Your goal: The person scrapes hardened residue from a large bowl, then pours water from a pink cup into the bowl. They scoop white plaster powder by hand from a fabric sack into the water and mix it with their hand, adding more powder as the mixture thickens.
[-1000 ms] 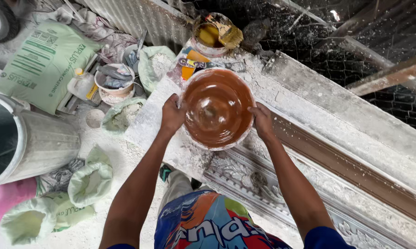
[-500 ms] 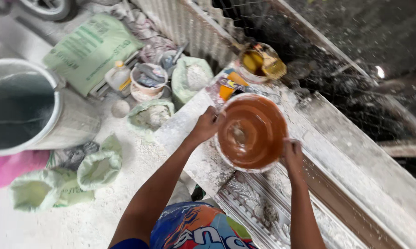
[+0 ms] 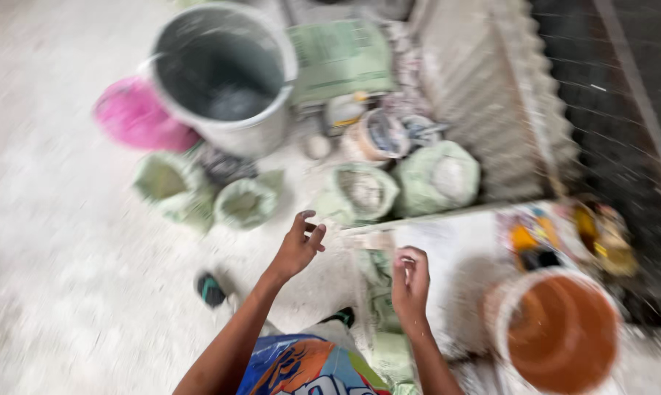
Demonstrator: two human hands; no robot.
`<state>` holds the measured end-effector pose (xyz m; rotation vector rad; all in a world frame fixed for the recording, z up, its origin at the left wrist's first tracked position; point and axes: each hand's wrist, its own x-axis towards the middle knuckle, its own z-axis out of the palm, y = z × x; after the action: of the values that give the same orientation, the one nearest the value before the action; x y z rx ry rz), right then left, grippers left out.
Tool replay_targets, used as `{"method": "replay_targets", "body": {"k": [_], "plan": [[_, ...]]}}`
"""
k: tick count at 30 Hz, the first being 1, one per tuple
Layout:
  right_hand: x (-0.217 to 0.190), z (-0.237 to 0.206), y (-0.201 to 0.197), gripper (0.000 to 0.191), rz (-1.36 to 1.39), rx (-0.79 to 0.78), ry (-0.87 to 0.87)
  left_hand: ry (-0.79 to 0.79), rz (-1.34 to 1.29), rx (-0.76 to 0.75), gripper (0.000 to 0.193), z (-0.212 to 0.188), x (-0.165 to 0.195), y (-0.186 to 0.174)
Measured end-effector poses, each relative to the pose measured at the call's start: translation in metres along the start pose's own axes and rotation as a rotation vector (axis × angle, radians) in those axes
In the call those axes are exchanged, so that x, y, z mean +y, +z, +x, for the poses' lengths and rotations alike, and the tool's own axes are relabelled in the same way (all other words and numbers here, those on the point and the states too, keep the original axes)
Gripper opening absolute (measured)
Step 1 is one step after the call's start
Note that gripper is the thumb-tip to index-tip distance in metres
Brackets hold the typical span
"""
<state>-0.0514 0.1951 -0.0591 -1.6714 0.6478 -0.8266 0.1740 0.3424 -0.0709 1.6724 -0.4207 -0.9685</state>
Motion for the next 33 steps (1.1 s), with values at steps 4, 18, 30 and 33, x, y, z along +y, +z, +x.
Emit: {"method": "replay_targets", "body": {"k": [4, 18, 30, 33], "plan": [[0.067, 0.018, 0.195, 0.025, 0.068, -0.304, 0.230, -0.126, -0.108, 0.230, 0.058, 0.008, -0.082, -0.190], [0.304, 0.137, 0.828, 0.076, -0.275, -0.471, 1.166, -0.372, 0.253, 0.677, 0.082, 0.303, -0.364, -0.664], [0.431, 0.132, 0.897, 0.044, -0.014, -0.244, 1.203, -0.101, 0.384, 0.570, 0.031, 0.434, -0.399, -0.689], [0.399, 0.122, 0.852, 0.044, 0.004, -0.196, 1.150, -0.238, 0.137, 0.552, 0.031, 0.395, -0.377, -0.681]]}}
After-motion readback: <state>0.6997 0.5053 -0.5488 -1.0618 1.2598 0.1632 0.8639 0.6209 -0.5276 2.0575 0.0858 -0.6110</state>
